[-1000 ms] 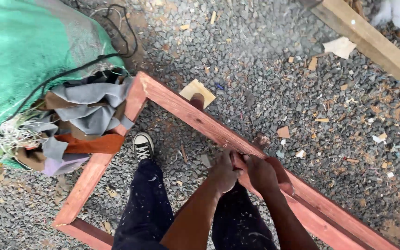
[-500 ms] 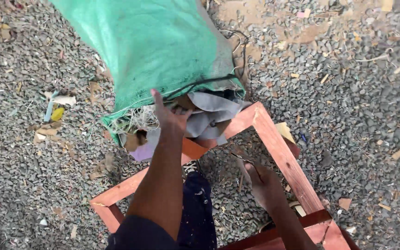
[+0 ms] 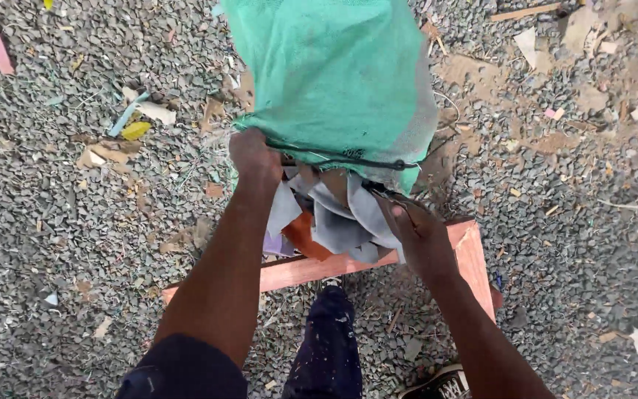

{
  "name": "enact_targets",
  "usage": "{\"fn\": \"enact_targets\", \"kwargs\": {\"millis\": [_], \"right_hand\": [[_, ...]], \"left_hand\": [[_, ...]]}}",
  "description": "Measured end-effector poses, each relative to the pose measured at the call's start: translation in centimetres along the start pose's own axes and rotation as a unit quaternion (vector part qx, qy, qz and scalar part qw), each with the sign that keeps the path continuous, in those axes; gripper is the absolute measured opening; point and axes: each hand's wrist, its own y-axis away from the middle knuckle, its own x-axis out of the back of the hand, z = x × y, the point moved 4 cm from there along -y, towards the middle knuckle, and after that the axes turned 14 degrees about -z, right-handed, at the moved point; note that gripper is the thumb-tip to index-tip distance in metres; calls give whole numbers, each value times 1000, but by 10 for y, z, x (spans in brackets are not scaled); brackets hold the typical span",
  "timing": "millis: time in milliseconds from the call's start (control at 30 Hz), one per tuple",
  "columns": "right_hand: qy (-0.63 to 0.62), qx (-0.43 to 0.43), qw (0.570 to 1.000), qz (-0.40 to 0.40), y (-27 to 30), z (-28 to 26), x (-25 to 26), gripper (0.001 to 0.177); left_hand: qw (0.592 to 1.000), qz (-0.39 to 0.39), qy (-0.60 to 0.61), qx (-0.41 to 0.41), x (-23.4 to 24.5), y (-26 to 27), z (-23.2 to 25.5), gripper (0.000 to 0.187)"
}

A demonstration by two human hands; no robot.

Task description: Sanding the surfaces and joints of a wooden furniture frame using sandpaper to prepare it for finishing.

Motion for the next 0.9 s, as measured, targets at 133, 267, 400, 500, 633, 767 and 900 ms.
{"fn": "enact_targets", "kwargs": {"millis": [133, 267, 400, 500, 633, 767, 900], "right_hand": [[106, 61, 992, -42, -41, -49, -8, 42], [170, 49, 975, -137, -85, -16, -40, 48], [137, 58, 972, -180, -81, -44, -81, 54], [64, -12, 973, -222, -61, -84, -102, 59], [66, -14, 968, -244, -59, -75, -113, 54], [27, -14, 971, -235, -65, -71, -111, 51], [25, -51, 976, -211, -92, 12, -113, 50]], "left_hand": [[995, -76, 45, -45, -33, -16, 91, 61], [986, -70, -153, -11, -97, 64, 262, 24], [949, -124, -211, -198, -84, 30, 334, 31], [841, -46, -480, -247, -64, 14, 360, 25], [339, 108, -902, -246, -48, -15, 356, 22], [844, 35, -420, -332, 37, -75, 340, 13], [905, -155, -381, -111, 6, 12, 288, 39]]}}
